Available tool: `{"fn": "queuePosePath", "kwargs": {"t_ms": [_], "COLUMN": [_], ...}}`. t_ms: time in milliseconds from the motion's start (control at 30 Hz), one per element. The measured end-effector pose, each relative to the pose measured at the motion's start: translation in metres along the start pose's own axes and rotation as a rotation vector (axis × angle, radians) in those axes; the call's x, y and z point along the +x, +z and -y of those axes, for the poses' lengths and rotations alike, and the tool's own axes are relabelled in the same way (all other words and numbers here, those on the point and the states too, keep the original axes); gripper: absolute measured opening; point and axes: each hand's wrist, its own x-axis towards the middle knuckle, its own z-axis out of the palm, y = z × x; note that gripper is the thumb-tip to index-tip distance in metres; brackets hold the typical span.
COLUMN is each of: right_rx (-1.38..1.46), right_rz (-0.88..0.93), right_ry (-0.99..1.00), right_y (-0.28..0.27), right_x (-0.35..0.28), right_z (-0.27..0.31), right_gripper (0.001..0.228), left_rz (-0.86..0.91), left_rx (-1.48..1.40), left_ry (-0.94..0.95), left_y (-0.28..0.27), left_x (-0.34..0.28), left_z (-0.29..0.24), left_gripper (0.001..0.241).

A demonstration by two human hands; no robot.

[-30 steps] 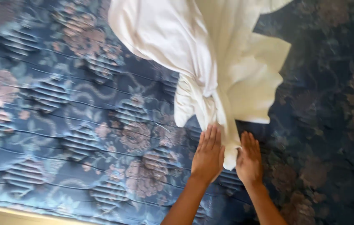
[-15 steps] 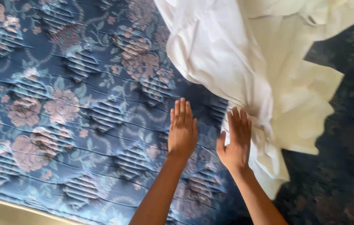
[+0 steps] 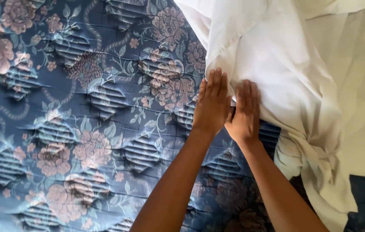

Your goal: The person folds a white bed sheet on a blue floral mattress. They smooth the fabric with both hands, fold the edges, and roll the sheet into a compact bundle.

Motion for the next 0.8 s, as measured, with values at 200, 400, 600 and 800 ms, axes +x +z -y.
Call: {"fn": "queuePosePath", "kwargs": {"t_ms": [200,400,600,800], "right_rx": [0.032,0.025,-0.013,-0.016], "right_rz": [0.003,0.023,0.024,0.013], "right_ry": [0.069,0.075,0.083,0.068], "right_y": [0.032,0.045,0.054,0.049], "right_x": [-0.007,-0.007,-0.011,-0.012], "right_z": [-0.003,-0.010,-0.017,-0.013], "right_gripper": [0.059,0.057,0.053,0.055], "left_rz": [0.047,0.023,0.056,0.026], "left_rx": [-0.006,0.093,0.157,0.162], "left_ry": [-0.037,-0.010,0.028,0.052], "left_y": [0.030,0.057,0.065,0.059], "left_x": [0.014,0.008,0.005,0.005], "left_z": [0.029,0.037,0.040,0.041], "left_gripper": [0.066,0.063,0.064,0.064]}}
